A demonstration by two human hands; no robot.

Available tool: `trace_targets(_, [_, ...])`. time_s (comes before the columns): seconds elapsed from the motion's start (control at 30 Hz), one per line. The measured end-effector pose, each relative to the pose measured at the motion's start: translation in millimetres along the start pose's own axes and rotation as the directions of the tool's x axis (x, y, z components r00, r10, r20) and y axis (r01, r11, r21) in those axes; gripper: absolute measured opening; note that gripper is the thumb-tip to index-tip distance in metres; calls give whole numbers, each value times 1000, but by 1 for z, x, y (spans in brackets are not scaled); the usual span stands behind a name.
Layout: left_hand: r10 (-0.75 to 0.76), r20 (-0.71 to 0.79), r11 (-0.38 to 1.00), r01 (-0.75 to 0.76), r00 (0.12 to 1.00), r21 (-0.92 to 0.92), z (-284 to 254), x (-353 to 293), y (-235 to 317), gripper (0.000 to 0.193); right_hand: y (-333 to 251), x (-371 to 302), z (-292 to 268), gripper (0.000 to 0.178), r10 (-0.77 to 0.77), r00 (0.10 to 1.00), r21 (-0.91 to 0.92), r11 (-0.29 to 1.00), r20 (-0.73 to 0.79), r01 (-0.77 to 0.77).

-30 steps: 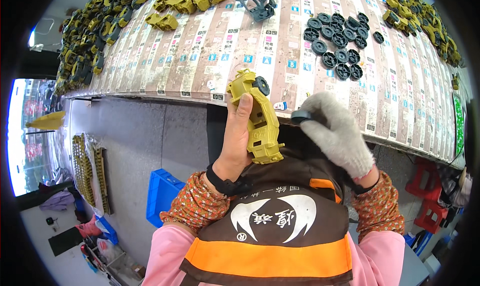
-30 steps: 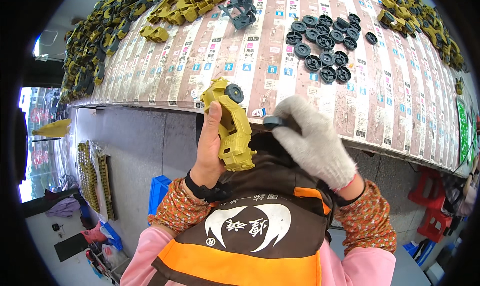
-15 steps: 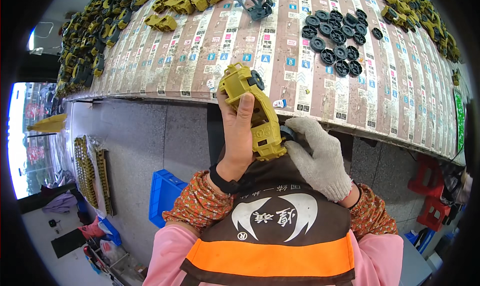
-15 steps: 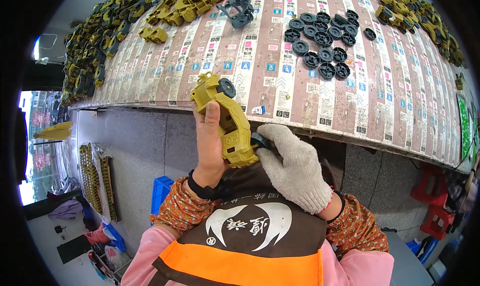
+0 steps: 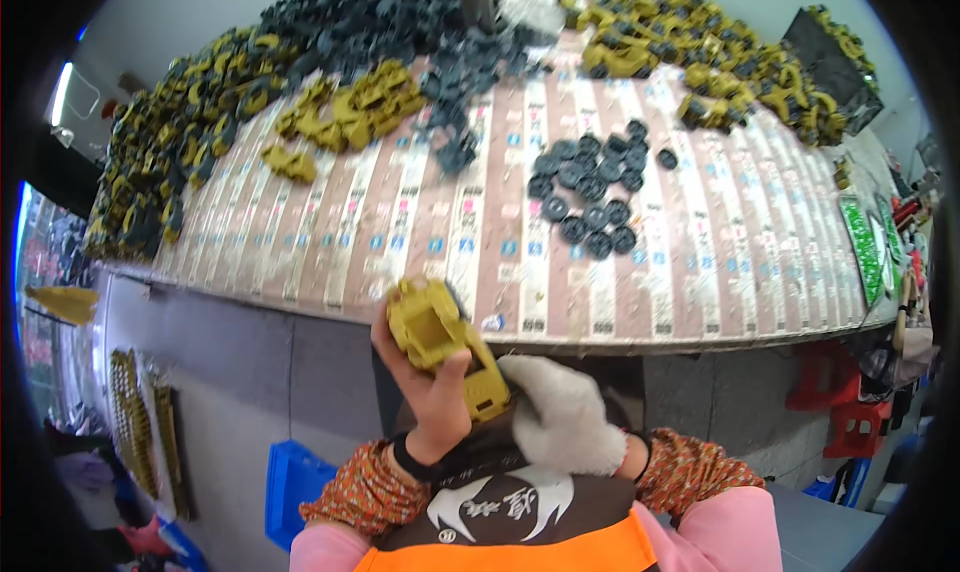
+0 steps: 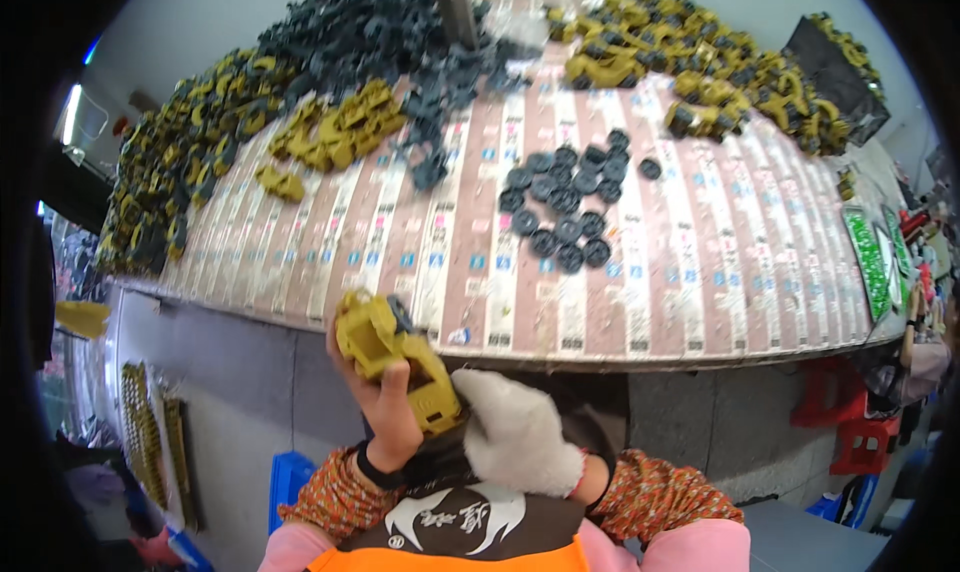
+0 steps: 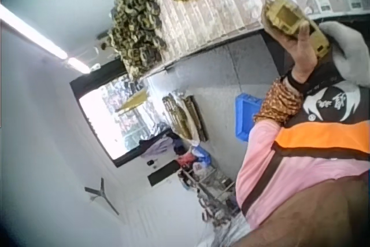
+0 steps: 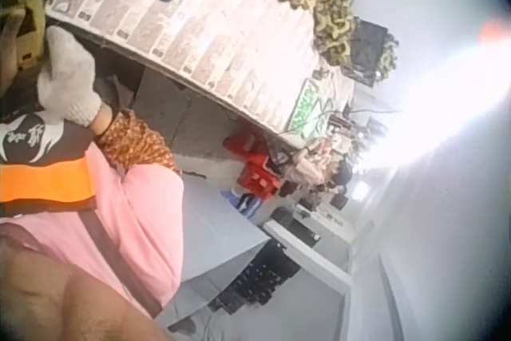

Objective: The person assembles small plastic components by hand, inserting black circular pieces into yellow plastic housings. They handle the parts one at a time, picking them from piles on a table and fitting them together before placing the assembled units back on the table.

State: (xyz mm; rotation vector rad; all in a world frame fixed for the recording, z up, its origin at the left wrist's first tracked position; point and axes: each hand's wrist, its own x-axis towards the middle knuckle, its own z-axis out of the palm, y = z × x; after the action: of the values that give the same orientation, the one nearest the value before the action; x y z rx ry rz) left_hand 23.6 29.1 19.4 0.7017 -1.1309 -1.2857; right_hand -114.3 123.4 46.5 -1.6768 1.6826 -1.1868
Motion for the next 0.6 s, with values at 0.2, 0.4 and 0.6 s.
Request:
trace_targets(0.2, [168, 6, 986, -168, 986, -3, 17, 0, -5, 96, -9, 5, -6, 55, 110, 993, 55, 992, 41, -113])
trace_targets(0.4, [14, -36, 1000, -15, 999, -7, 31, 24, -8, 89, -11, 35, -24, 66, 163, 977, -77, 985, 140, -153])
trace_targets(0.6, [-399, 345, 887, 453, 850, -90, 16, 59, 4, 84, 29, 90, -75, 59, 395, 880, 278, 843, 263, -462])
